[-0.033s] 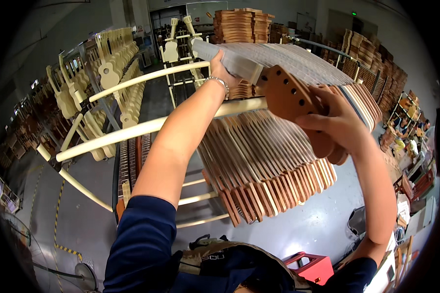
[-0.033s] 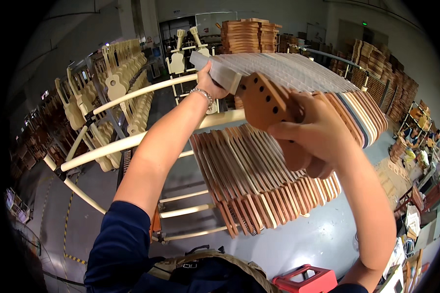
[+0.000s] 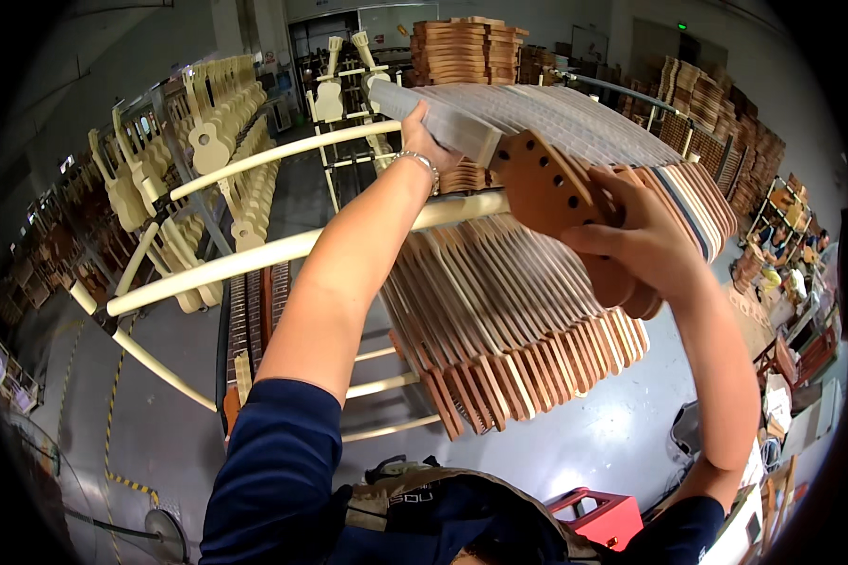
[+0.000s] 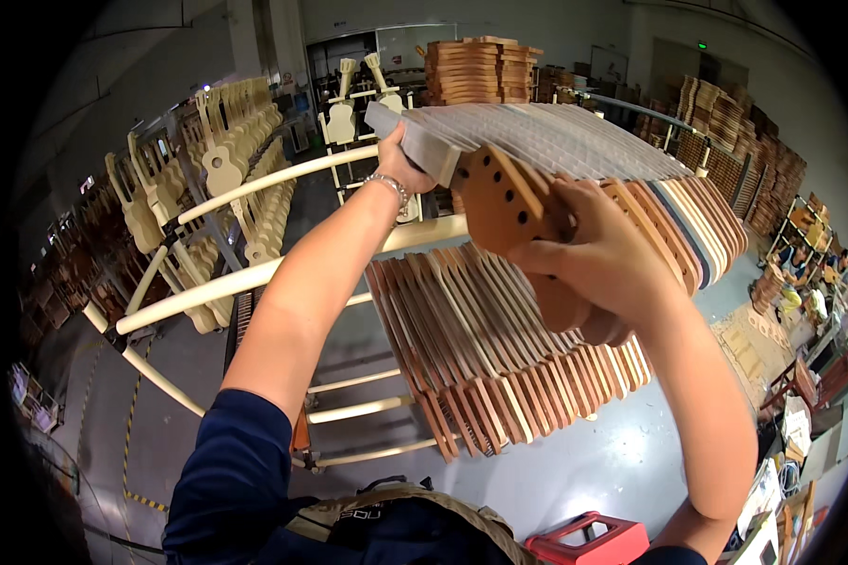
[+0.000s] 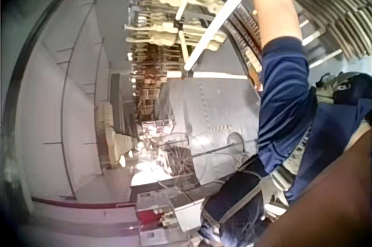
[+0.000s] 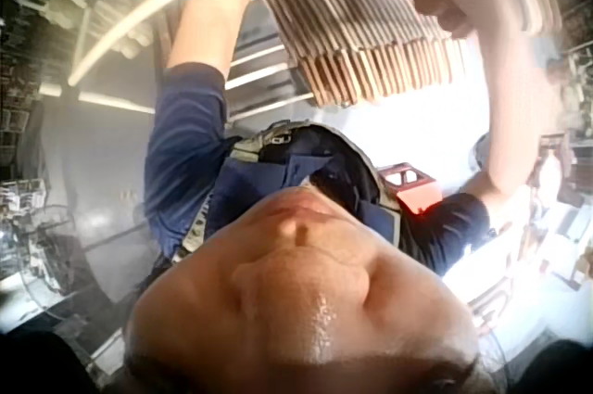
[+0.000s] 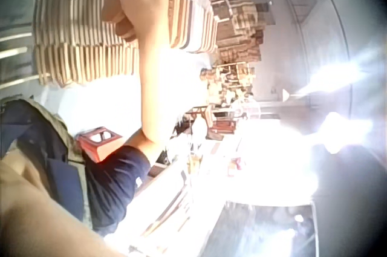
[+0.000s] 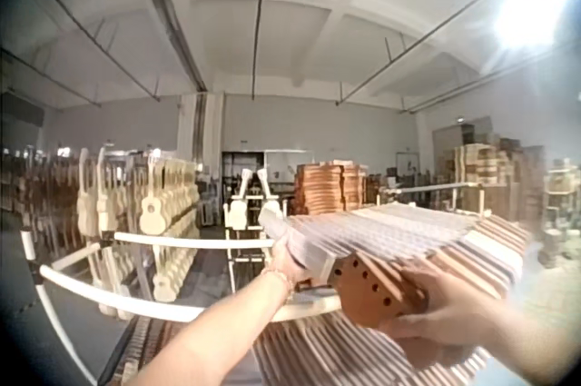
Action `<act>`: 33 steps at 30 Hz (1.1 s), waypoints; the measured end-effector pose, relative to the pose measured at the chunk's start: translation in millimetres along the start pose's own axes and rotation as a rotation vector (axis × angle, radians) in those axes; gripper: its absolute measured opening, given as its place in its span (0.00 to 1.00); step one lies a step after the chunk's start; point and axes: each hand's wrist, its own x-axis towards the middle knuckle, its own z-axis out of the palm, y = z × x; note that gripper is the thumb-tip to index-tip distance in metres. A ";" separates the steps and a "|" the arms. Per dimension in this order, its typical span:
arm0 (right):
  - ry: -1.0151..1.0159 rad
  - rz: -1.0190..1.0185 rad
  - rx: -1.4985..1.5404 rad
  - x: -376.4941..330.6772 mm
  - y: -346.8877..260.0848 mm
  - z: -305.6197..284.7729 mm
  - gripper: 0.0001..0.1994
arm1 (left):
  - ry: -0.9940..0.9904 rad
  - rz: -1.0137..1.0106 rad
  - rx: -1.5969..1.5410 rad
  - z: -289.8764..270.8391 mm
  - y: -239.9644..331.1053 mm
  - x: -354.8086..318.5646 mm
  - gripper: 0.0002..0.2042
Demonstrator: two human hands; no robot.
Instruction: The person applies masking tape to the edges of guitar necks. They pick up a guitar neck, unroll tape, and press it along the sides of the fretboard. The person repeats this process for multiple necks, placing the finished ones on a drying rack.
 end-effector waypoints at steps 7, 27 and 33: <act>0.042 0.034 -0.193 21.2 28.6 21.9 0.37 | 0.172 0.168 0.169 -24.8 12.2 53.0 0.30; 0.403 -0.428 -0.538 -22.4 60.0 63.0 0.21 | 0.209 0.088 0.493 -22.0 14.4 49.9 0.29; 0.508 -0.377 -0.581 -22.8 62.0 79.5 0.24 | 0.164 0.070 0.592 -29.7 14.3 51.0 0.27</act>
